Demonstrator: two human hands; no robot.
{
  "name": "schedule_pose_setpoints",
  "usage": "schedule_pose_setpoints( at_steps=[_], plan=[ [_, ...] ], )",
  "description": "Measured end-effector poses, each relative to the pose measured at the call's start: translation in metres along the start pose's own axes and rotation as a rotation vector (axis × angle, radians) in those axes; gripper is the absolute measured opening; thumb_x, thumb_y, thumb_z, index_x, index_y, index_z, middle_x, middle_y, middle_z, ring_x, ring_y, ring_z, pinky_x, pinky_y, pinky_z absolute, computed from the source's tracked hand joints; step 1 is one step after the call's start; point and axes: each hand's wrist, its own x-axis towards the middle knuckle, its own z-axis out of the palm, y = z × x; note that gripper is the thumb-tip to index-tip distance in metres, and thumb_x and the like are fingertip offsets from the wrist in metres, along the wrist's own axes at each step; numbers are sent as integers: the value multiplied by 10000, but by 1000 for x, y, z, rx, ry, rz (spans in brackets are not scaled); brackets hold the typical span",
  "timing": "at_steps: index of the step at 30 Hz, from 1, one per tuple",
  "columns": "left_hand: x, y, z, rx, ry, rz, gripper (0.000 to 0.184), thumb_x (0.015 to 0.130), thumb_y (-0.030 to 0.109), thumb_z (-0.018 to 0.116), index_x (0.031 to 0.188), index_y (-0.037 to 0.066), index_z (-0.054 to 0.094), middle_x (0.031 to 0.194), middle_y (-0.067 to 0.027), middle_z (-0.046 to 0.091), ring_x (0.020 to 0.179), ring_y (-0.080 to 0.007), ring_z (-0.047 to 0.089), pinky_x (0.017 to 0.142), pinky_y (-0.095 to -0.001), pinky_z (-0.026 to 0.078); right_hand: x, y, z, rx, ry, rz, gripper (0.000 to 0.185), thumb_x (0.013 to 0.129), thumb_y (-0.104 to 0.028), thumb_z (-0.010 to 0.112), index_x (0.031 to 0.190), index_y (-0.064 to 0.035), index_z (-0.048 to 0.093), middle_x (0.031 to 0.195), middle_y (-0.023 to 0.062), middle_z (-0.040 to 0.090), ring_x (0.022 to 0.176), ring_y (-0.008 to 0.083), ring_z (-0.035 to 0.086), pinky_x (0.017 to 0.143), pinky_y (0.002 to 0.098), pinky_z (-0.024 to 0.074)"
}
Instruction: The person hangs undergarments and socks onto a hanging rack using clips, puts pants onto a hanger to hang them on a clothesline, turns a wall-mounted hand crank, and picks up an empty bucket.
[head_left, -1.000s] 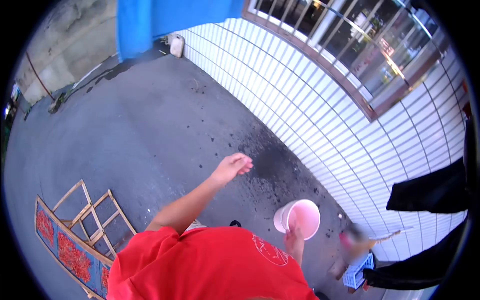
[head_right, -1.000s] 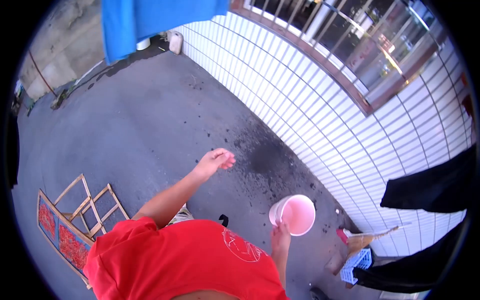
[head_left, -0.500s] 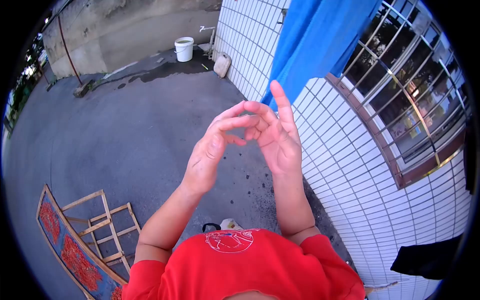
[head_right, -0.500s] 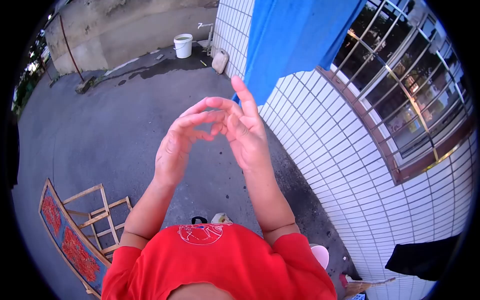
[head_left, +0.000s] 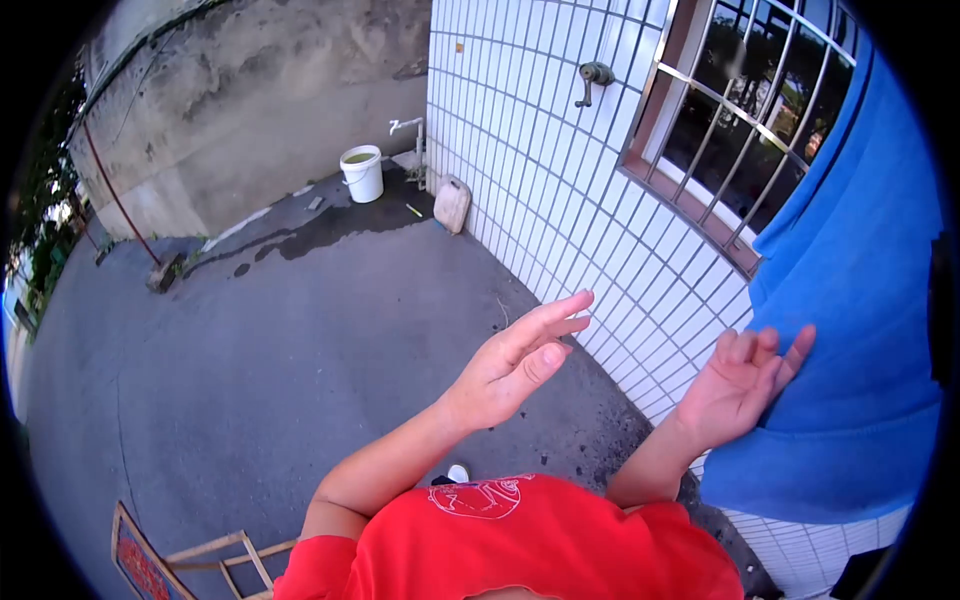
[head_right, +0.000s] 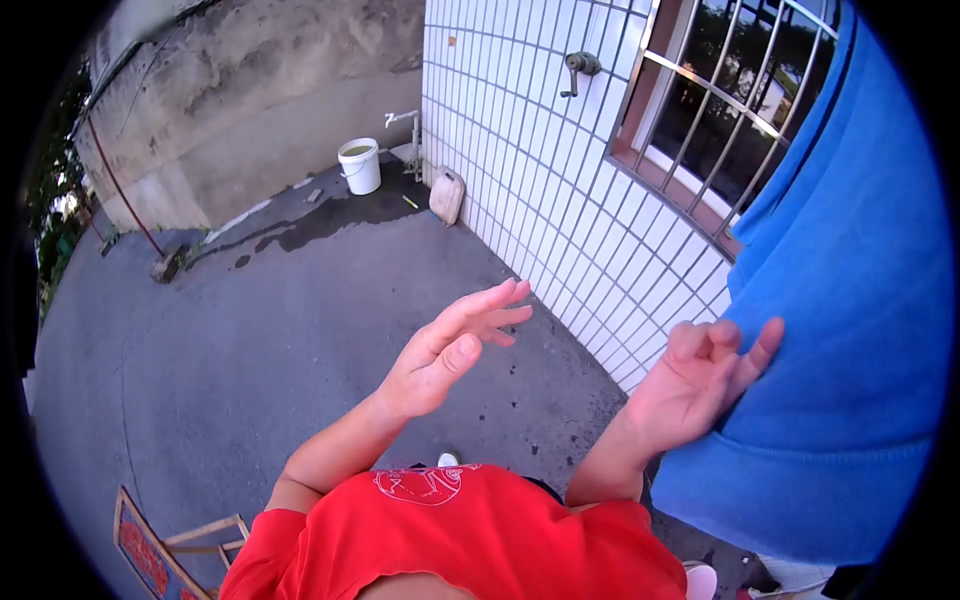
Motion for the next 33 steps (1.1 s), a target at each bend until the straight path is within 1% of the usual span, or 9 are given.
schedule_pose_setpoints(
  at_steps=[2, 4, 6, 8, 11, 16, 18, 26, 33],
  plan=[
    [30, -16, -35, -104, -38, -65, 623, 962, 422, 430, 1430, 37, 287, 1429, -172, 366, 1245, -305, 453, 951, -391, 399, 4, 36, 6, -88, 89, -83, 435, 960, -131, 389, 1384, -77, 309, 962, 71, 580, 653, 71, 416, 595, 230, 333],
    [61, -37, -68, -138, -50, -41, 602, 966, 404, 433, 1426, 41, 298, 1407, -173, 396, 1209, -297, 488, 919, -373, 421, 10, 90, 12, -78, -62, -146, 397, 965, -126, 372, 1357, -69, 343, 913, 69, 565, 612, 75, 401, 567, 235, 328],
    [88, -55, -104, -135, -90, -33, 593, 968, 393, 434, 1421, 34, 305, 1396, -175, 407, 1200, -293, 495, 906, -365, 428, 12, 143, 34, -195, 16, -58, 366, 968, -126, 382, 1326, -49, 381, 872, 70, 548, 594, 83, 415, 558, 225, 353],
    [116, -81, -143, -166, -86, -32, 582, 968, 389, 435, 1409, 26, 323, 1379, -178, 426, 1182, -287, 510, 892, -360, 436, 17, 198, 42, -249, -187, 198, 333, 955, -85, 426, 1281, -22, 417, 885, 91, 562, 615, 92, 464, 574, 219, 400],
    [160, -130, -208, -216, -101, -64, 551, 971, 387, 428, 1370, 10, 372, 1330, -179, 473, 1135, -275, 545, 857, -350, 454, 15, 278, 49, -416, -319, 187, 307, 935, -46, 475, 1237, 1, 443, 890, 104, 577, 638, 94, 506, 592, 214, 433],
    [252, -212, -313, -428, -56, -327, 455, 992, 368, 368, 1233, -1, 484, 1169, -157, 571, 990, -243, 611, 780, -334, 484, 17, 389, 43, -577, -147, 229, 251, 926, -60, 520, 1164, 15, 495, 861, 100, 594, 630, 86, 514, 580, 212, 434],
    [301, -253, -347, -528, 34, -469, 429, 995, 349, 354, 1213, 6, 490, 1124, -143, 586, 951, -235, 616, 769, -330, 488, 33, 428, 42, -656, -88, 401, 236, 928, -63, 521, 1151, 12, 506, 855, 95, 599, 626, 82, 514, 571, 208, 431],
    [449, -383, -369, -822, -96, -517, 384, 986, 324, 385, 1186, 11, 481, 1051, -127, 600, 878, -217, 623, 703, -324, 504, 75, 538, 20, -935, -5, 429, 214, 894, 19, 503, 1107, 20, 527, 829, 87, 590, 636, 81, 518, 572, 198, 427],
    [548, -491, -366, -925, 95, -653, 459, 952, 394, 479, 1253, 74, 347, 975, -124, 561, 772, -205, 613, 648, -312, 496, 114, 605, -77, -1050, 93, 525, 163, 916, -35, 498, 1055, 20, 562, 777, 58, 548, 586, 74, 452, 536, 189, 375]
  ],
)
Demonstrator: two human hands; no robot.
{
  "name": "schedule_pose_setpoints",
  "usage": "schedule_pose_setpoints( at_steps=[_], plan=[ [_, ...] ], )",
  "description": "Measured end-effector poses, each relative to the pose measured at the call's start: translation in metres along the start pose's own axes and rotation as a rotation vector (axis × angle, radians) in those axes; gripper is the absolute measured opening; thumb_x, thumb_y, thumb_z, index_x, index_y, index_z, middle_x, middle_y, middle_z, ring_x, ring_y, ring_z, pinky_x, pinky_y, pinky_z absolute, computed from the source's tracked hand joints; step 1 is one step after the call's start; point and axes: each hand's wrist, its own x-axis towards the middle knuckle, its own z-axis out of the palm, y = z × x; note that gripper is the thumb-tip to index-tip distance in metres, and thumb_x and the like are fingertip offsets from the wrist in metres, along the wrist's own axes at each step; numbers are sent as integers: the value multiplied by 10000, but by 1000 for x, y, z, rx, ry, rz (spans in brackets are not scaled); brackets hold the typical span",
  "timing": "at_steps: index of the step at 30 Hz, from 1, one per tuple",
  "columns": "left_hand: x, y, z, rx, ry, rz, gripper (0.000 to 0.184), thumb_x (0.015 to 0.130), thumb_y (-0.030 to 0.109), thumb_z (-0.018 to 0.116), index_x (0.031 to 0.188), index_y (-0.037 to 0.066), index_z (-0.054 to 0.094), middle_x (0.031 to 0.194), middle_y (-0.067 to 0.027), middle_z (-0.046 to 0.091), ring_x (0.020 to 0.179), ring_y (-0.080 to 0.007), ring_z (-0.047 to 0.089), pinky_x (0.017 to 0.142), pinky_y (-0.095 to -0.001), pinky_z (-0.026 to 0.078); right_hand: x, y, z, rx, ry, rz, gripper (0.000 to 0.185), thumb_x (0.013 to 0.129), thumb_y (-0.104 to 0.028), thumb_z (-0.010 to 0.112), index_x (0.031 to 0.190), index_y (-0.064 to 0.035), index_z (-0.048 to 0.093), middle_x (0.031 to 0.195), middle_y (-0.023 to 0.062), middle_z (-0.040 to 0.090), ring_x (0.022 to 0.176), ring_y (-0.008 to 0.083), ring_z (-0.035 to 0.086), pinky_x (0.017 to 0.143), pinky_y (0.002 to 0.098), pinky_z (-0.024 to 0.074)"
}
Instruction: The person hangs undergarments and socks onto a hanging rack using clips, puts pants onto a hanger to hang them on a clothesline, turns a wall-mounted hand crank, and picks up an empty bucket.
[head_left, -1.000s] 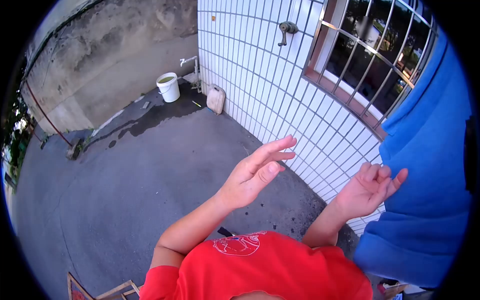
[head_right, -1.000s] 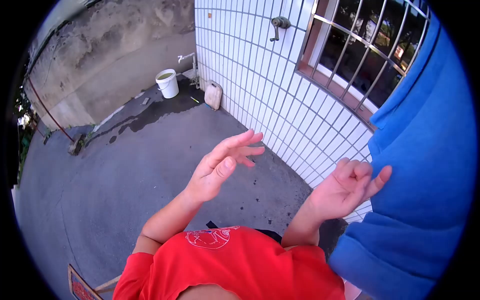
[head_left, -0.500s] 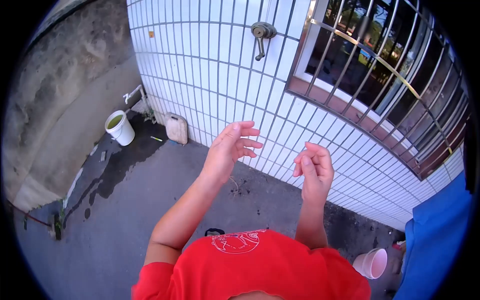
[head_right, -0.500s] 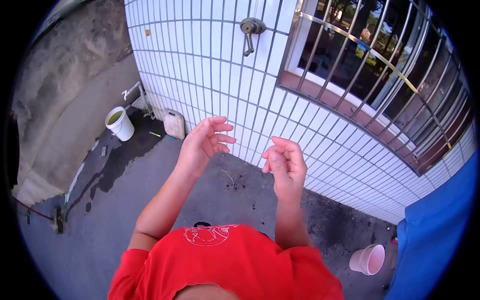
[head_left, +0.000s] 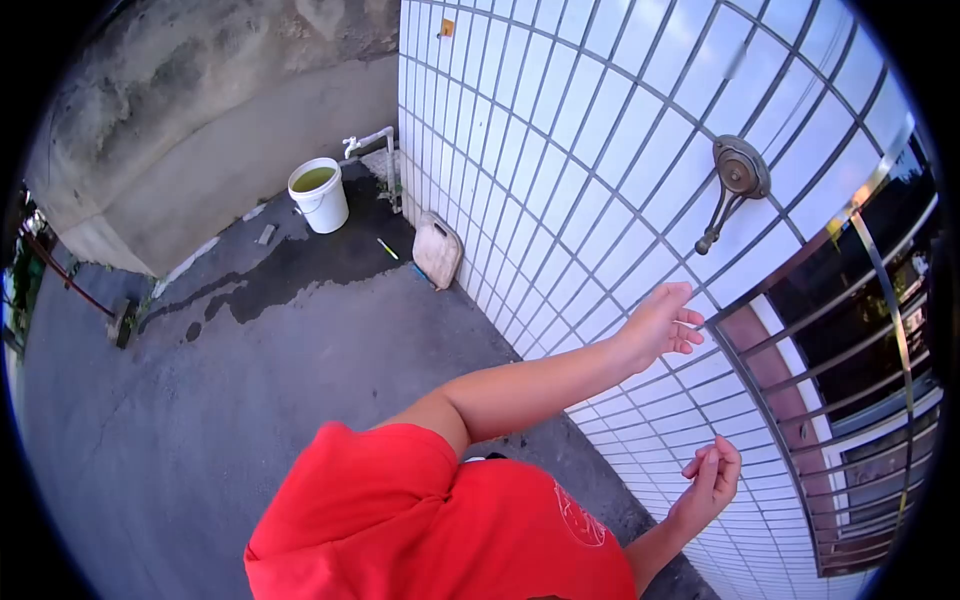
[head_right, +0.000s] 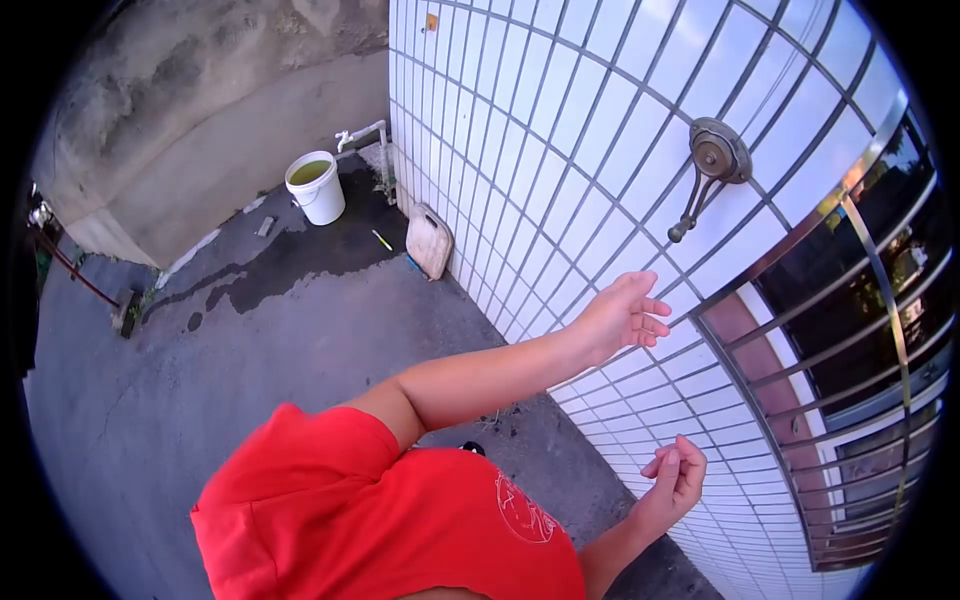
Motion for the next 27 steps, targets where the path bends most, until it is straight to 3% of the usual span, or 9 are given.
schedule_pose_setpoints(
  at_steps=[3, 9, 13, 14, 15, 18, 21, 23, 27],
  plan=[
    [49, 9, -15, -109, 68, -41, 518, 941, 434, 486, 1277, 90, 295, 990, -140, 553, 783, -217, 604, 654, -329, 499, 36, 22, 10, 108, 71, 52, 156, 915, -48, 504, 1043, 16, 566, 776, 52, 548, 577, 73, 445, 528, 189, 367],
    [128, 6, -45, -317, 44, -198, 622, 927, 512, 460, 1321, 80, 249, 1018, -176, 543, 817, -241, 590, 690, -356, 506, 70, 26, 41, -92, -4, 116, 141, 916, -88, 528, 1015, -4, 583, 747, 32, 543, 574, 63, 431, 522, 191, 359],
    [150, 12, -31, -403, 72, -317, 621, 911, 529, 478, 1272, 48, 321, 1014, -190, 549, 821, -261, 592, 687, -372, 509, 82, 35, 51, -100, 42, 94, 134, 907, -88, 541, 1003, -8, 589, 736, 33, 548, 559, 69, 441, 522, 194, 374],
    [156, 17, -32, -453, 7, -365, 473, 921, 447, 512, 1159, 47, 432, 967, -175, 580, 799, -253, 599, 686, -369, 511, 84, 37, 54, -109, 47, 116, 132, 906, -83, 542, 1002, -7, 593, 744, 39, 560, 563, 73, 459, 528, 193, 385],
    [173, 15, -40, -448, -19, -415, 473, 921, 447, 512, 1159, 47, 432, 967, -175, 580, 799, -253, 599, 686, -369, 511, 90, 39, 63, -130, 98, 119, 132, 906, -83, 542, 1002, -7, 593, 744, 39, 560, 563, 73, 459, 528, 193, 385],
    [200, 5, -44, -525, -109, -341, 245, 923, 249, 539, 937, 4, 540, 887, -135, 618, 759, -225, 601, 680, -348, 515, 101, 37, 75, -143, 51, 226, 146, 895, -71, 558, 1010, 8, 600, 775, 56, 594, 602, 75, 504, 549, 201, 415],
    [197, 17, -40, -500, -90, -423, 199, 911, 224, 555, 935, 27, 542, 848, -124, 605, 717, -212, 584, 656, -316, 512, 109, 40, 86, -151, 24, 261, 149, 886, -55, 570, 1015, 7, 613, 798, 54, 618, 641, 72, 535, 568, 206, 434],
    [192, 27, -38, -482, -107, -403, 144, 909, 180, 560, 861, 61, 497, 720, -76, 557, 593, -171, 508, 538, -287, 415, 111, 36, 87, -198, -40, 296, 153, 904, -78, 561, 1020, -5, 628, 791, 41, 629, 700, 73, 571, 615, 214, 472],
    [196, 49, -61, -487, 9, -165, 126, 915, 155, 538, 921, 37, 496, 721, -72, 534, 574, -144, 449, 493, -255, 359, 113, 37, 87, -264, -62, 224, 157, 907, -91, 561, 1023, -9, 629, 775, 36, 624, 681, 73, 569, 612, 217, 474]
  ],
)
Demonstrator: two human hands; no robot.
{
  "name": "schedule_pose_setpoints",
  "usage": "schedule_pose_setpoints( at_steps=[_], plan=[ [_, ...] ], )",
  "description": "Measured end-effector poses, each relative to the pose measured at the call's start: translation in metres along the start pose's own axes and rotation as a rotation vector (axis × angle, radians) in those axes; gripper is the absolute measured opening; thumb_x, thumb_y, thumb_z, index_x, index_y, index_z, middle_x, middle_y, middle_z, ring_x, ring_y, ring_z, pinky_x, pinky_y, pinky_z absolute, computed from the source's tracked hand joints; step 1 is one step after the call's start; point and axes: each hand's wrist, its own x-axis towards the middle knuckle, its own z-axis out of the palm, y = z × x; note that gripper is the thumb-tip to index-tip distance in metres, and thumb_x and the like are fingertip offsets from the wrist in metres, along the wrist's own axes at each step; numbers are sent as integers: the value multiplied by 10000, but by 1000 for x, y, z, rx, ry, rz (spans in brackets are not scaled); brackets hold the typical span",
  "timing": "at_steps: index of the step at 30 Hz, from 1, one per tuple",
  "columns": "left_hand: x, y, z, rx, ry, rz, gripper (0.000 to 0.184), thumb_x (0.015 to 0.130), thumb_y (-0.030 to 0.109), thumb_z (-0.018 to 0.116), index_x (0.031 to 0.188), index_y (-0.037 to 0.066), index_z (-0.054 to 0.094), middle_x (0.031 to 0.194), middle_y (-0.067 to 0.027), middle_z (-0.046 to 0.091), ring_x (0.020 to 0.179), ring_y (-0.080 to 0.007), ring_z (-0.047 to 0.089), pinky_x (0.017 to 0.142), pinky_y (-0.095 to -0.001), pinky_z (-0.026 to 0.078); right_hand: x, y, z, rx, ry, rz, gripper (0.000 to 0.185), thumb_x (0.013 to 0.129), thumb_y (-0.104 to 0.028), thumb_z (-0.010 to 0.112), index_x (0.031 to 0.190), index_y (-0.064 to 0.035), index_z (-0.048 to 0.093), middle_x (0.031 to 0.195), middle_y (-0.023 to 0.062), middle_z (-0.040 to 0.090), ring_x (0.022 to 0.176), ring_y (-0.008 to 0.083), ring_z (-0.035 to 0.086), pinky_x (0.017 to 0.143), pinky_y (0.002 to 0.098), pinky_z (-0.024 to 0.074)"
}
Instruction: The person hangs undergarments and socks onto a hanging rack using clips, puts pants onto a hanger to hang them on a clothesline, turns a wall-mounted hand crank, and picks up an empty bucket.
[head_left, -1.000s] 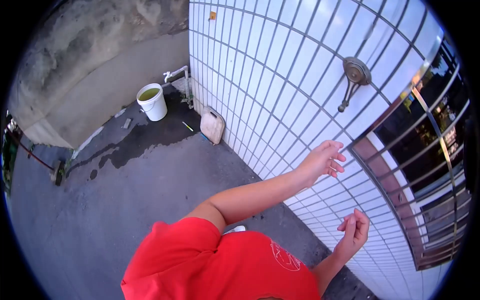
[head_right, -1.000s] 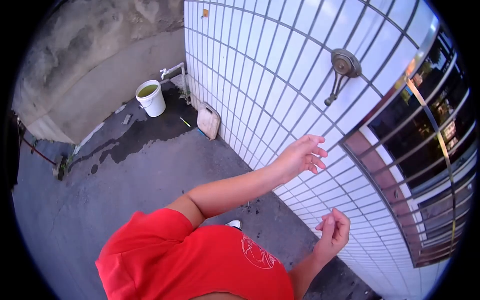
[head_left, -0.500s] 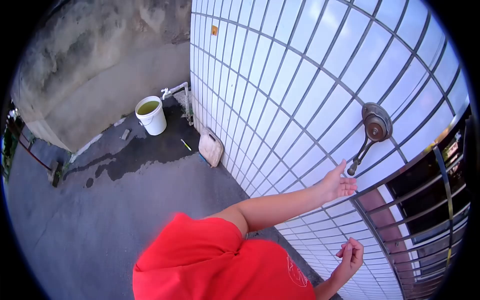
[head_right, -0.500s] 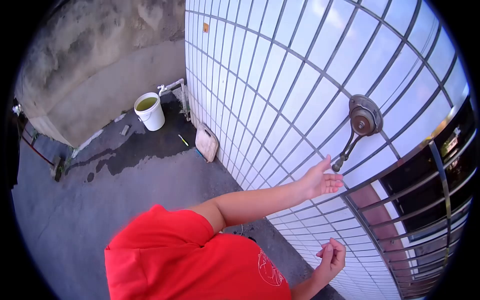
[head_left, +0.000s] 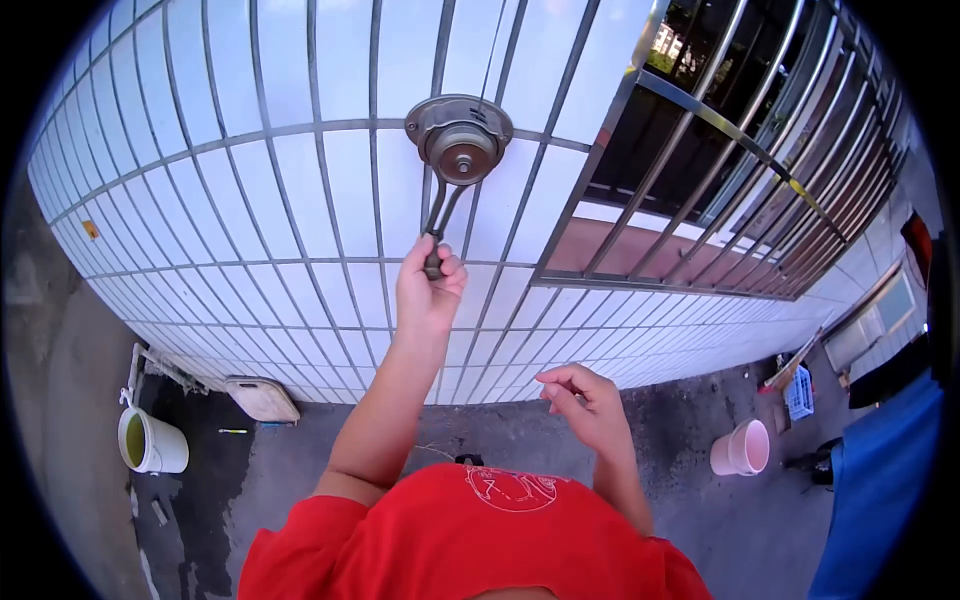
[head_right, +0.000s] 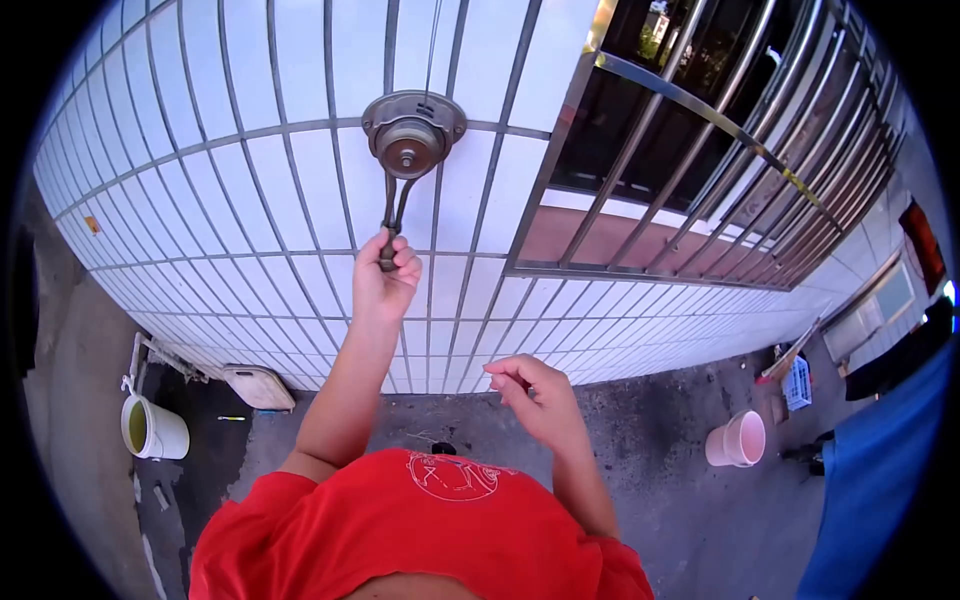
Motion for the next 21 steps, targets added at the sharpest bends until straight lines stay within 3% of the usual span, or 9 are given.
schedule_pose_setpoints(
  at_steps=[2, 4, 6, 8, 12, 16, 18, 19, 21],
  plan=[
    [-5, 23, 4, 40, -16, 150, 125, 925, 147, 523, 935, 26, 491, 733, -89, 539, 585, -147, 457, 491, -258, 360, 1, -1, 0, 7, -52, 70, 160, 911, -100, 558, 1027, -16, 630, 788, 28, 619, 697, 65, 568, 610, 220, 473],
    [-14, 33, 16, 75, 46, 142, 122, 929, 134, 519, 928, 15, 494, 753, -108, 551, 612, -151, 481, 494, -261, 372, 3, -3, 4, -33, -75, 103, 158, 908, -100, 557, 1027, -26, 630, 803, 34, 621, 703, 78, 575, 618, 227, 475],
    [-21, 34, 20, 150, 71, 236, 169, 911, 77, 520, 1059, 51, 442, 803, -124, 570, 657, -172, 528, 525, -273, 411, 8, -9, 9, -80, -78, 129, 157, 905, -101, 556, 1027, -35, 630, 817, 40, 624, 710, 91, 583, 625, 234, 476],
    [-26, 33, 29, 256, 48, 398, 139, 915, 84, 525, 1035, 37, 473, 812, -116, 587, 658, -157, 537, 536, -262, 428, 9, -17, 11, -202, -180, -41, 155, 903, -130, 552, 1015, -50, 623, 868, 68, 635, 753, 161, 614, 662, 275, 485],
    [-16, 46, 62, 483, 77, 724, 147, 928, 167, 558, 929, 23, 527, 717, -65, 585, 574, -85, 509, 473, -204, 383, -1, -15, 4, -264, -198, -125, 181, 906, -190, 536, 991, -49, 611, 928, 103, 639, 819, 270, 621, 712, 342, 482],
    [-9, 57, 116, 816, 100, 1037, 300, 891, 281, 633, 990, 2, 582, 714, -34, 546, 585, -65, 452, 510, -210, 369, -16, -9, -6, -290, -122, -64, 188, 890, -205, 554, 976, -48, 612, 875, 105, 635, 780, 270, 614, 678, 347, 471],
    [-4, 64, 145, 1132, 128, 1055, 392, 885, 385, 622, 1042, 26, 611, 745, -30, 555, 620, -84, 463, 548, -231, 387, -23, -4, -7, -300, -107, -76, 190, 886, -209, 559, 971, -48, 612, 852, 103, 634, 765, 262, 611, 667, 347, 467],
    [-3, 57, 157, 1115, 114, 1042, 392, 885, 385, 622, 1042, 26, 611, 745, -30, 555, 620, -84, 463, 548, -231, 387, -25, -4, -7, -276, -104, -66, 185, 885, -207, 560, 968, -50, 612, 827, 97, 630, 747, 250, 608, 660, 342, 464],
    [3, 37, 184, 1454, 31, 1255, 437, 893, 460, 575, 1069, 63, 625, 790, -25, 580, 662, -107, 499, 597, -248, 421, -28, -3, -5, -261, -84, -71, 178, 886, -199, 564, 969, -50, 612, 779, 83, 620, 701, 224, 596, 641, 331, 458]
  ],
)
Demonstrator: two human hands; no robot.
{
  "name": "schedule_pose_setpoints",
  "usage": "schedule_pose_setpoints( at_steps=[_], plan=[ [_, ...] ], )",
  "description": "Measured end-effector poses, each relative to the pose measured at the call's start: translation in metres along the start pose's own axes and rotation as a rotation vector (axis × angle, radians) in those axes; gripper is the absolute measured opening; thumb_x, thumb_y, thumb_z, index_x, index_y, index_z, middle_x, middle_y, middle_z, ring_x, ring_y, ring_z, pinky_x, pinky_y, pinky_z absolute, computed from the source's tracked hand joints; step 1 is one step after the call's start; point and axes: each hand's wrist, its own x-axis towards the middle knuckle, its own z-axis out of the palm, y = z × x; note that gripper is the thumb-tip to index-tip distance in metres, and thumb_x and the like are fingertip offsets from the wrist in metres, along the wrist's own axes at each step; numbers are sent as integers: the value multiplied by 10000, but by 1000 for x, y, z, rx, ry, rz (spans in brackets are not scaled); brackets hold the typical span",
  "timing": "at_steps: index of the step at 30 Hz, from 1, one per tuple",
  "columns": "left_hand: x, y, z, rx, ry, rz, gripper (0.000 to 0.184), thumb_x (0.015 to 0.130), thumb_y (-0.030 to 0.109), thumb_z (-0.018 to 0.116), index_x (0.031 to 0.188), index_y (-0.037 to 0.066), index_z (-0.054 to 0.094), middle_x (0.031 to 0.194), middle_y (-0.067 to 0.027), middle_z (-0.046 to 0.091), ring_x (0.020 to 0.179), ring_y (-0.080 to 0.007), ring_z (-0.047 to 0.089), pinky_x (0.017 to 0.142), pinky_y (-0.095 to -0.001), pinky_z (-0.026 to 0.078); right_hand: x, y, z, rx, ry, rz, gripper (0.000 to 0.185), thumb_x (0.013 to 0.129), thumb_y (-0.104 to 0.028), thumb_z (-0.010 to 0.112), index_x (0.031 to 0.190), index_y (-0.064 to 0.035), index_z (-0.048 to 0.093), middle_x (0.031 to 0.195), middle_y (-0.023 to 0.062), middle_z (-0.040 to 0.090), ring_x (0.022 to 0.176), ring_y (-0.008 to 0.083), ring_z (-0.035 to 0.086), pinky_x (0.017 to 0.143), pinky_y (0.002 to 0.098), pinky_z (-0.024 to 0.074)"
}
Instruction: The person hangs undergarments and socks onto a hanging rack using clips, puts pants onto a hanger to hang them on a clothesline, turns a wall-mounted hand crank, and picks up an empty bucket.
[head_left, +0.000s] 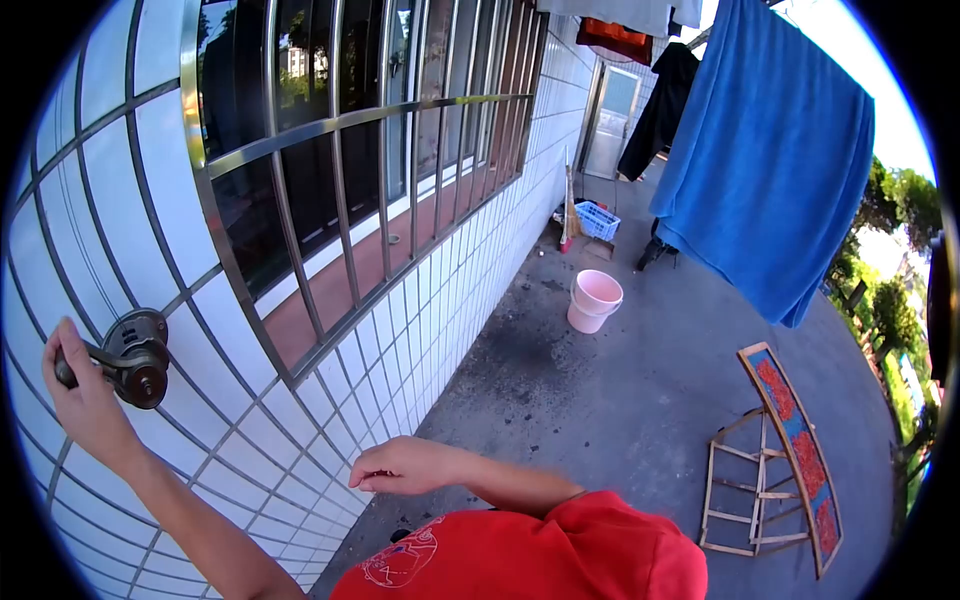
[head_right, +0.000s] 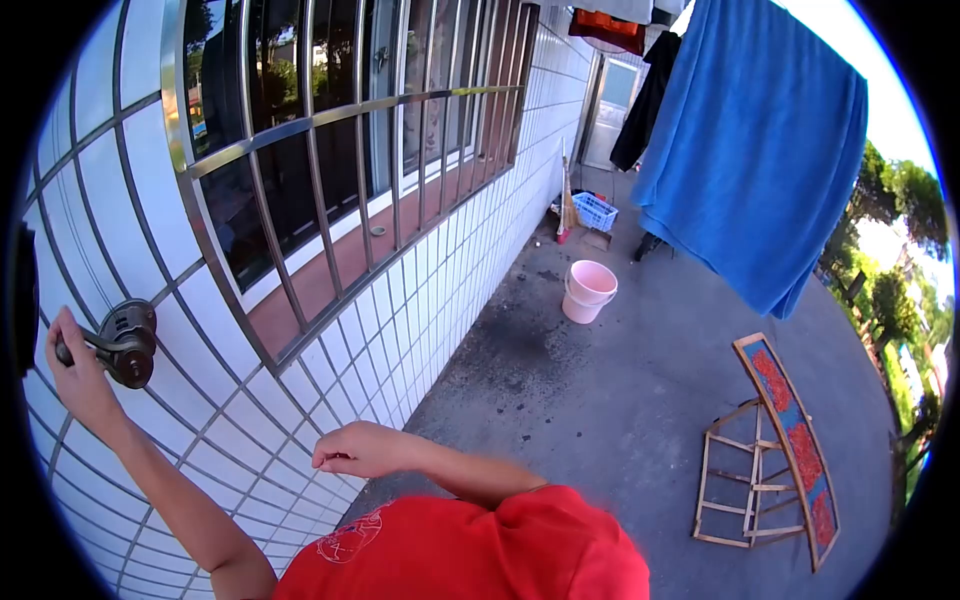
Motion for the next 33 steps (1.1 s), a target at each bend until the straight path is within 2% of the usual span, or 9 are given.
schedule_pose_setpoints(
  at_steps=[3, 8, 12, 18, 20, 22, 26, 30, 33],
  plan=[
    [-11, 17, 37, 37, -215, 225, 379, 919, 423, 546, 1020, 65, 619, 911, -96, 642, 785, -208, 616, 682, -293, 482, 0, 4, 9, 1, 3, -10, 182, 885, -199, 569, 973, -45, 610, 772, 85, 618, 690, 228, 594, 640, 333, 458],
    [-116, -20, 73, 142, -417, 585, 99, 835, 133, 620, 834, 81, 537, 754, -93, 535, 620, -279, 584, 541, -362, 484, 3, 0, 19, -49, -124, 18, 187, 910, -193, 530, 1022, -54, 587, 899, 89, 624, 818, 246, 609, 716, 344, 470],
    [-155, -108, 4, 84, -438, 381, 58, 837, 61, 597, 887, 62, 568, 793, -116, 566, 642, -284, 582, 566, -367, 483, 7, 7, 32, -12, -128, 61, 194, 908, -207, 529, 1018, -58, 587, 902, 98, 623, 827, 257, 606, 720, 354, 468],
    [-57, -128, -67, -27, -25, -295, 313, 950, 317, 539, 1029, 21, 604, 741, 12, 526, 634, -55, 449, 565, -214, 391, -1, 1, 27, -111, -84, 59, 213, 874, -204, 567, 1009, -45, 605, 817, 109, 630, 772, 266, 606, 687, 363, 452],
    [0, -90, -41, -26, 69, -127, 405, 928, 398, 538, 1071, 27, 616, 856, -36, 609, 756, -119, 538, 699, -246, 434, -6, 5, 27, -91, -166, 93, 233, 898, -243, 544, 1052, -71, 573, 901, 100, 626, 824, 278, 606, 723, 365, 462],
    [19, -25, -2, 1, -90, -18, 407, 933, 386, 522, 1093, 21, 602, 941, -83, 649, 853, -189, 597, 803, -290, 448, -13, 9, 28, -87, -146, 96, 236, 895, -243, 546, 1054, -71, 574, 894, 101, 628, 815, 275, 606, 716, 364, 460],
    [-55, -3, 87, 139, -355, 596, 113, 897, 150, 547, 917, 40, 550, 801, -143, 608, 748, -342, 606, 641, -395, 485, -25, 5, 27, -46, -41, 136, 243, 866, -236, 572, 1019, -51, 605, 808, 105, 633, 763, 260, 612, 682, 368, 452],
    [-153, -93, 28, 246, -546, 519, 79, 850, 84, 581, 914, 62, 541, 828, -122, 565, 756, -316, 597, 629, -395, 500, -25, 13, 29, -54, -56, 146, 252, 859, -236, 578, 1027, -49, 605, 814, 107, 637, 768, 262, 615, 684, 370, 453],
    [-126, -148, -56, 154, -427, 137, 152, 926, 131, 549, 1007, 9, 589, 901, -121, 619, 786, -219, 609, 693, -315, 488, -21, 16, 32, -98, -141, 159, 249, 889, -251, 547, 1045, -61, 585, 911, 111, 635, 840, 280, 598, 725, 374, 449]
  ],
)
